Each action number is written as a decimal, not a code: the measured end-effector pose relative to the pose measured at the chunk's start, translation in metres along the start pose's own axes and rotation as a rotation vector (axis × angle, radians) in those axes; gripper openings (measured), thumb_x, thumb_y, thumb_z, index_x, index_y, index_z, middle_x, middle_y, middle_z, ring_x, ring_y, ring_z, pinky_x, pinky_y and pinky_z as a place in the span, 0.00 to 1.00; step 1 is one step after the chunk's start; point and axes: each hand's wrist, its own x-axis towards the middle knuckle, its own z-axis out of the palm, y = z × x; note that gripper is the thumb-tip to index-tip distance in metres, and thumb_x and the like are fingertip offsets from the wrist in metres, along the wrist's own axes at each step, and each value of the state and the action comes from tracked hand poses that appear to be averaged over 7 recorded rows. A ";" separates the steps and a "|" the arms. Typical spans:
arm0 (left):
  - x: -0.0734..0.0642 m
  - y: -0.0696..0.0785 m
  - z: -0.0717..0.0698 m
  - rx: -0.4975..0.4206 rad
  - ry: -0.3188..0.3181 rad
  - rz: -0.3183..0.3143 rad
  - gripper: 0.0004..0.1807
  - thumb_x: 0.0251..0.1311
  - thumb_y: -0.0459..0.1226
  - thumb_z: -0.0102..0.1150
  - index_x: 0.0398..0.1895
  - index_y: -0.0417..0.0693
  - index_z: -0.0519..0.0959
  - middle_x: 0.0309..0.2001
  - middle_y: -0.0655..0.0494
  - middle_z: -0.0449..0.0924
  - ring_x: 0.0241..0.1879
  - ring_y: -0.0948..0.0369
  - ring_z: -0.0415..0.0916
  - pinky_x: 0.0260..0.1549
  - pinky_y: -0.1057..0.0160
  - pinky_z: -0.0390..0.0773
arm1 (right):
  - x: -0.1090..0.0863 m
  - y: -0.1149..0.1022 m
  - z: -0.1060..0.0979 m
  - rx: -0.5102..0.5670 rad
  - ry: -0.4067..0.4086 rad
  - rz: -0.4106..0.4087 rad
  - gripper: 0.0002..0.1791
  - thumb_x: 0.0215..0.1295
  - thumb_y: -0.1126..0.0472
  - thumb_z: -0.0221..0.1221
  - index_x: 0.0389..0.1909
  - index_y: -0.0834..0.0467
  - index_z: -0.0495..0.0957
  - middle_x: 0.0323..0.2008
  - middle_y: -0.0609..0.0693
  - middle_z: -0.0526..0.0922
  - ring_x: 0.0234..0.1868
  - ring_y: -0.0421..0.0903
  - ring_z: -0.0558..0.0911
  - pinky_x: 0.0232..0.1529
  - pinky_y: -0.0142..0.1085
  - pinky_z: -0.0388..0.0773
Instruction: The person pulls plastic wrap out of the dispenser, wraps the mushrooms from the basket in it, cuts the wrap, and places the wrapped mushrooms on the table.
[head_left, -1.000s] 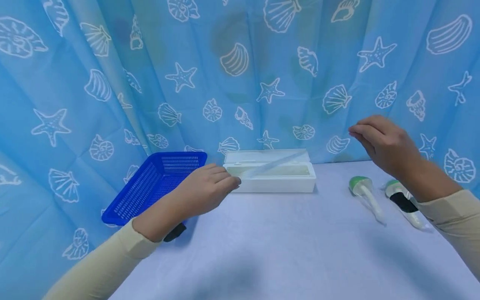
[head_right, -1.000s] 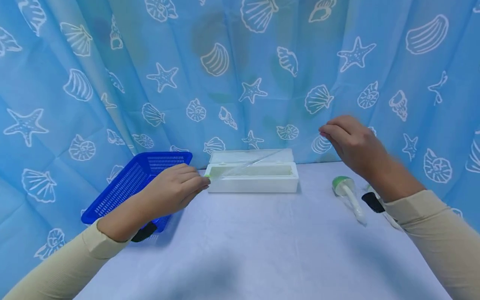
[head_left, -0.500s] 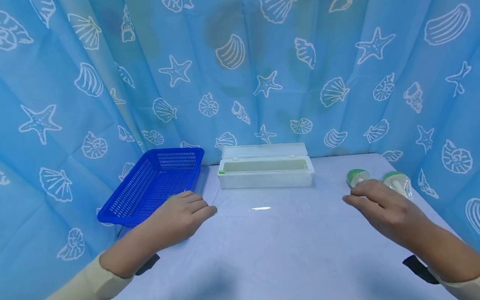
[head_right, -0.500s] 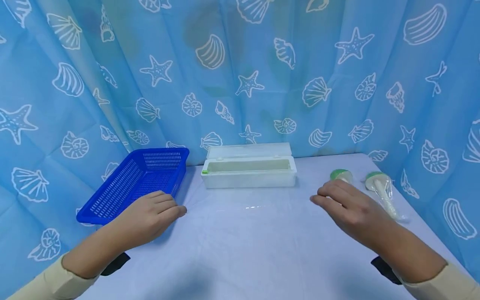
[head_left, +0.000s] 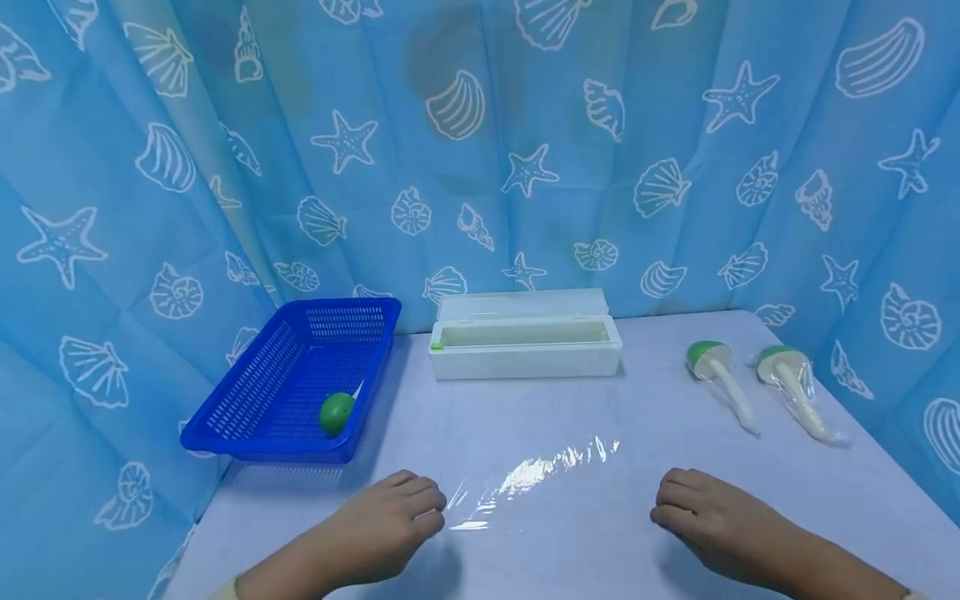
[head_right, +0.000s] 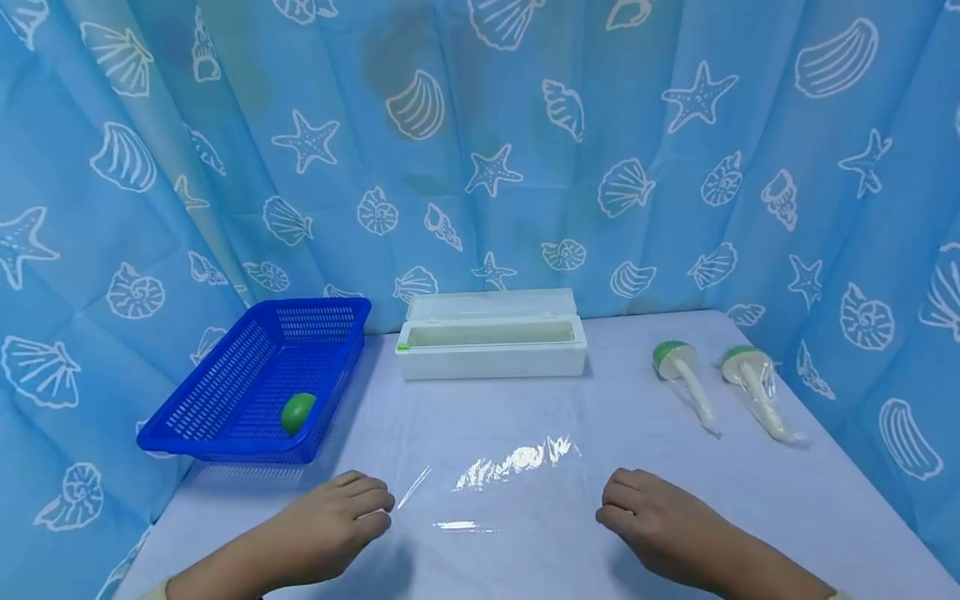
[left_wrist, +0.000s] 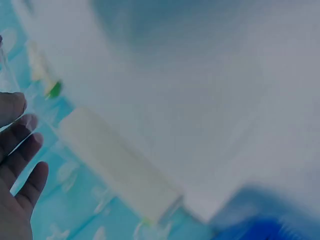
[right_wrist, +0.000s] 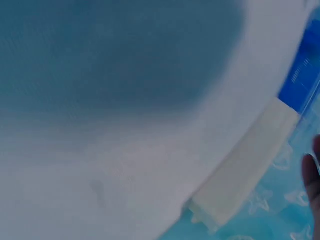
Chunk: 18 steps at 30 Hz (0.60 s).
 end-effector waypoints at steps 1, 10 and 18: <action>0.000 0.001 0.007 0.002 -0.013 0.013 0.07 0.55 0.31 0.60 0.33 0.54 0.79 0.39 0.63 0.78 0.44 0.64 0.74 0.47 0.63 0.73 | -0.002 0.000 0.007 0.016 -0.049 0.003 0.14 0.76 0.55 0.47 0.35 0.50 0.81 0.35 0.38 0.76 0.37 0.35 0.74 0.40 0.26 0.74; -0.005 -0.003 0.047 -0.040 -0.063 0.030 0.07 0.51 0.34 0.65 0.26 0.56 0.76 0.24 0.68 0.69 0.26 0.70 0.66 0.31 0.69 0.69 | 0.000 -0.002 0.048 0.175 -0.320 0.048 0.12 0.55 0.65 0.67 0.32 0.46 0.76 0.28 0.30 0.68 0.29 0.29 0.63 0.30 0.23 0.66; 0.001 -0.006 0.056 -0.160 -0.176 -0.003 0.06 0.56 0.36 0.64 0.29 0.58 0.78 0.22 0.71 0.66 0.22 0.72 0.58 0.22 0.73 0.59 | -0.001 0.002 0.051 0.326 -0.450 0.165 0.09 0.62 0.62 0.61 0.33 0.43 0.73 0.28 0.28 0.64 0.27 0.28 0.63 0.29 0.25 0.67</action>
